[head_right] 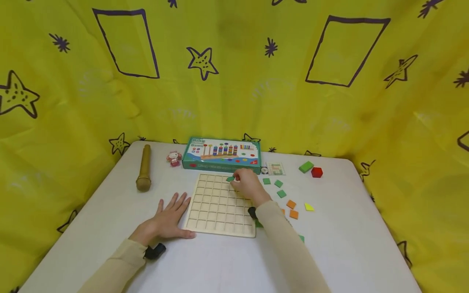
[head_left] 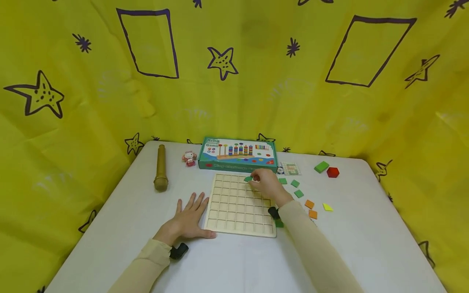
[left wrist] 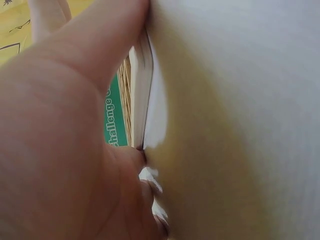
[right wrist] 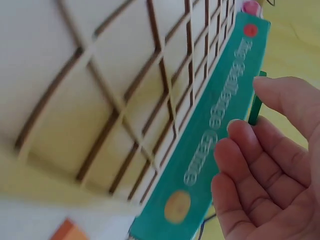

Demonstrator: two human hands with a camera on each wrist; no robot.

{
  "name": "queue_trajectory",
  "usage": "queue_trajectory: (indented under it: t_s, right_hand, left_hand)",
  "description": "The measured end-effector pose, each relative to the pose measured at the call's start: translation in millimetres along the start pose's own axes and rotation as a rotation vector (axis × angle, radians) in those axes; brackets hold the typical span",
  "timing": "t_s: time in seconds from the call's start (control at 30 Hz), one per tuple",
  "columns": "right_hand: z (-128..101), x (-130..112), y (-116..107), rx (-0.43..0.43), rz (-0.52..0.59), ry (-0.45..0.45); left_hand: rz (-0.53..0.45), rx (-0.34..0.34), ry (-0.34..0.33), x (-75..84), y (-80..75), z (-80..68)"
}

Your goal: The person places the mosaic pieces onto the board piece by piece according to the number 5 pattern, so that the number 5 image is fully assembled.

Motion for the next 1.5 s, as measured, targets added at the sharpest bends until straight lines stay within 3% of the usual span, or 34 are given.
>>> queue_trajectory:
  t_s: [0.23,0.53,1.5]
  right_hand:
    - [18.2,-15.9,25.8,-0.076,-0.072,-0.005]
    - [31.2,-32.2,39.2,-0.13,-0.139,0.009]
    - [33.5,-31.7,47.2,-0.109,-0.222,0.055]
  left_hand:
    - [-0.017,0.01,-0.004,0.1,5.1,-2.4]
    - [-0.047,0.037,-0.006,-3.7,6.5,-3.7]
    - [-0.024,0.021,0.002,-4.1,7.7,2.1]
Point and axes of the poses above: each hand's wrist, its own z-axis towards the middle knuckle, its own y-axis out of the palm, x = y × z, the point moved 8 cm from there along z, towards the middle knuckle, and after that the axes turned 10 degrees about -x, right-handed, at the moved point
